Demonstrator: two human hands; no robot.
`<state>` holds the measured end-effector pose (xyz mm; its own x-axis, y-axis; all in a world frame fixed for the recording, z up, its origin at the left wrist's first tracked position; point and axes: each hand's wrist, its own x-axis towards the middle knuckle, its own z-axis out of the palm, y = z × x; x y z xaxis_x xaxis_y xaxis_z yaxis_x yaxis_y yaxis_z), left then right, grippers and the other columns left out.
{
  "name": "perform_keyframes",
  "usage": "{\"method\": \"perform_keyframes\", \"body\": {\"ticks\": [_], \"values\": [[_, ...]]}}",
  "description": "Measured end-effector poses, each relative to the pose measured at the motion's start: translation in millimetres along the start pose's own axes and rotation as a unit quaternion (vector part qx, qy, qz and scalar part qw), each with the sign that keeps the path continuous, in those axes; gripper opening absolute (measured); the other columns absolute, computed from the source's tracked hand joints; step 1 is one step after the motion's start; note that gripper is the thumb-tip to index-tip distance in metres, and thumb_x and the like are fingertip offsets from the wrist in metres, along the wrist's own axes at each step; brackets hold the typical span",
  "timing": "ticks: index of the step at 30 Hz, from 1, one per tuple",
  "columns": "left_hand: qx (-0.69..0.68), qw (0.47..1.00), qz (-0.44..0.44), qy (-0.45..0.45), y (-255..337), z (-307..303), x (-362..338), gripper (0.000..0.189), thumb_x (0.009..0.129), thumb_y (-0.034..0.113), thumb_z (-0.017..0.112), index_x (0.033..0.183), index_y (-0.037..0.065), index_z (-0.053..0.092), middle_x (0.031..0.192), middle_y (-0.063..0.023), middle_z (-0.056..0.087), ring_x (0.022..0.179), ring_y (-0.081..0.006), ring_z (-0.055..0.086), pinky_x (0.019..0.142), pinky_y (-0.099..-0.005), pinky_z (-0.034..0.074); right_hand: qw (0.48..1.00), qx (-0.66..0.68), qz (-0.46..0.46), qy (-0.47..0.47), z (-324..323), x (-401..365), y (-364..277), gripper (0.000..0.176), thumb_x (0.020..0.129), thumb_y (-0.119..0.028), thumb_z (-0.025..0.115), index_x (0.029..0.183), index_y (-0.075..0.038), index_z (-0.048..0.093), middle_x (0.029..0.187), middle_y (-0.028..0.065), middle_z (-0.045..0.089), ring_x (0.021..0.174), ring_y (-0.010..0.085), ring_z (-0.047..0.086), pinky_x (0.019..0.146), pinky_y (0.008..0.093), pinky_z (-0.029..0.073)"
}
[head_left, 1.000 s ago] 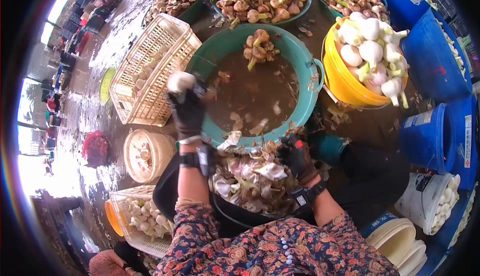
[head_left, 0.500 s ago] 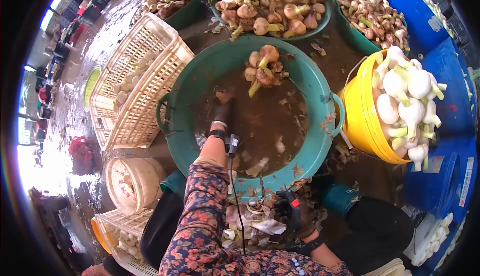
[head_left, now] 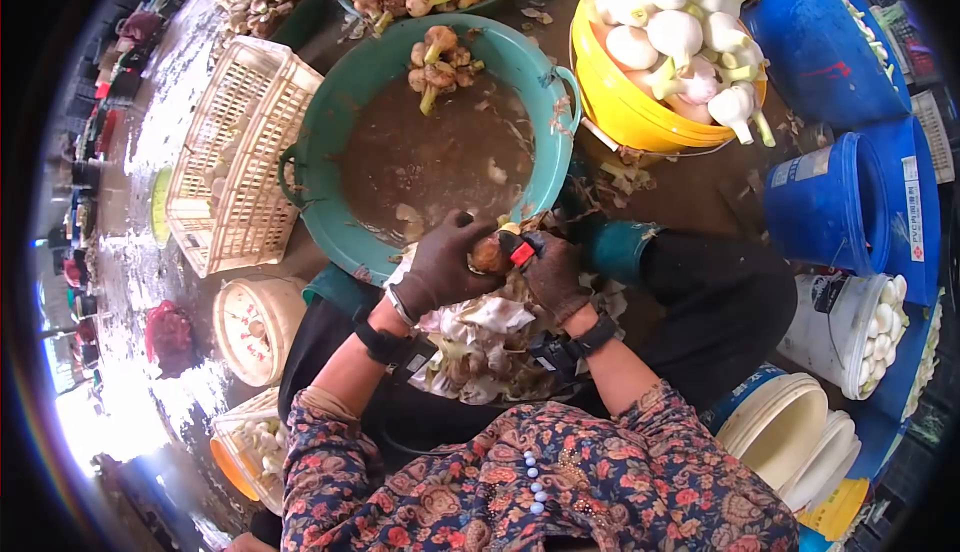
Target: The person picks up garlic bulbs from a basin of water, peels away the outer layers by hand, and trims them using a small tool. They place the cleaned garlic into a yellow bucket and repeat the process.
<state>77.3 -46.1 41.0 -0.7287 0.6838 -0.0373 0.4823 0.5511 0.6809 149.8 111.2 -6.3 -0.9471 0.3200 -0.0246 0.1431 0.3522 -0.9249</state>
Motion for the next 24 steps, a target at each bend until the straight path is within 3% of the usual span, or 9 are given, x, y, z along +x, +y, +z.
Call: {"method": "perform_keyframes", "body": {"ticks": [6,7,12,14,16,18,20,22,24], "values": [[-0.008,1.0,0.017,0.007,12,-12,-19,0.064,0.051,0.029,0.081,0.108,0.006,0.06,0.096,-0.0188,0.055,0.088,-0.0363,0.058,0.076,-0.0399,0.048,0.996,0.013,-0.017,-0.088,-15,-13,-16,0.025,0.087,-0.023,0.056,0.077,-0.001,0.062,0.065,0.0157,0.06,0.056,0.0275,0.058,0.052,0.0369,0.044],[-0.066,0.998,-0.013,-0.007,10,-13,-23,0.069,0.052,0.029,0.082,0.111,0.002,0.058,0.1,-0.0188,0.056,0.092,-0.0348,0.057,0.082,-0.0382,0.047,0.967,0.219,0.059,-0.116,-17,-12,-13,0.024,0.089,-0.019,0.054,0.076,-0.001,0.061,0.064,0.0055,0.059,0.054,0.0192,0.056,0.051,0.0345,0.044],[-0.161,0.984,-0.068,0.017,13,-6,-32,0.071,0.056,0.031,0.083,0.114,-0.002,0.056,0.108,-0.0182,0.056,0.101,-0.0309,0.056,0.09,-0.036,0.043,0.907,0.304,0.26,-0.13,-20,-13,-20,0.025,0.088,-0.024,0.057,0.081,-0.001,0.062,0.067,0.0046,0.061,0.055,0.0186,0.056,0.053,0.0334,0.045],[-0.075,0.996,-0.051,0.006,22,-4,-36,0.07,0.055,0.026,0.083,0.113,-0.002,0.056,0.105,-0.0158,0.058,0.099,-0.0246,0.057,0.088,-0.0331,0.044,0.994,0.046,-0.052,-0.079,-17,-19,-15,0.027,0.085,-0.027,0.061,0.076,-0.002,0.06,0.064,0.0125,0.06,0.056,0.0278,0.058,0.053,0.0381,0.044],[-0.053,0.998,-0.031,0.006,25,-3,-36,0.07,0.055,0.028,0.084,0.111,-0.003,0.057,0.105,-0.0154,0.059,0.097,-0.0241,0.058,0.086,-0.034,0.045,0.994,0.051,-0.003,-0.094,-19,-18,-21,0.025,0.08,-0.026,0.065,0.074,-0.002,0.06,0.065,0.0184,0.058,0.06,0.0349,0.058,0.054,0.0415,0.043],[-0.106,0.993,-0.047,-0.003,16,0,-38,0.068,0.056,0.028,0.084,0.11,-0.004,0.057,0.102,-0.0154,0.059,0.094,-0.0253,0.059,0.085,-0.034,0.046,0.992,-0.025,-0.077,-0.101,-20,-17,-13,0.023,0.081,-0.024,0.064,0.078,-0.001,0.062,0.066,0.0199,0.057,0.062,0.037,0.057,0.055,0.0412,0.043],[-0.117,0.993,-0.023,-0.006,6,-1,-39,0.064,0.06,0.025,0.082,0.11,-0.004,0.057,0.101,-0.0135,0.061,0.093,-0.0221,0.059,0.085,-0.0325,0.046,0.99,-0.03,-0.106,-0.09,-18,-18,-7,0.021,0.083,-0.022,0.061,0.079,-0.001,0.063,0.063,0.014,0.059,0.056,0.0293,0.056,0.054,0.039,0.043],[-0.327,0.933,-0.138,-0.053,5,-4,-42,0.066,0.061,0.023,0.08,0.115,-0.006,0.055,0.099,-0.0123,0.064,0.092,-0.0183,0.061,0.084,-0.0307,0.048,0.929,0.307,0.124,-0.166,-19,-19,-3,0.019,0.085,-0.018,0.058,0.079,-0.001,0.063,0.063,0.0034,0.058,0.055,0.015,0.052,0.052,0.0337,0.041],[-0.322,0.939,-0.119,-0.018,11,5,-47,0.05,0.067,0.015,0.076,0.109,-0.005,0.058,0.094,-0.0078,0.064,0.084,-0.0132,0.059,0.079,-0.0282,0.048,0.935,0.28,0.157,-0.149,-6,-20,15,0.017,0.085,-0.016,0.057,0.081,0.0,0.063,0.066,0.0001,0.057,0.058,0.011,0.049,0.051,0.0307,0.04]]}}
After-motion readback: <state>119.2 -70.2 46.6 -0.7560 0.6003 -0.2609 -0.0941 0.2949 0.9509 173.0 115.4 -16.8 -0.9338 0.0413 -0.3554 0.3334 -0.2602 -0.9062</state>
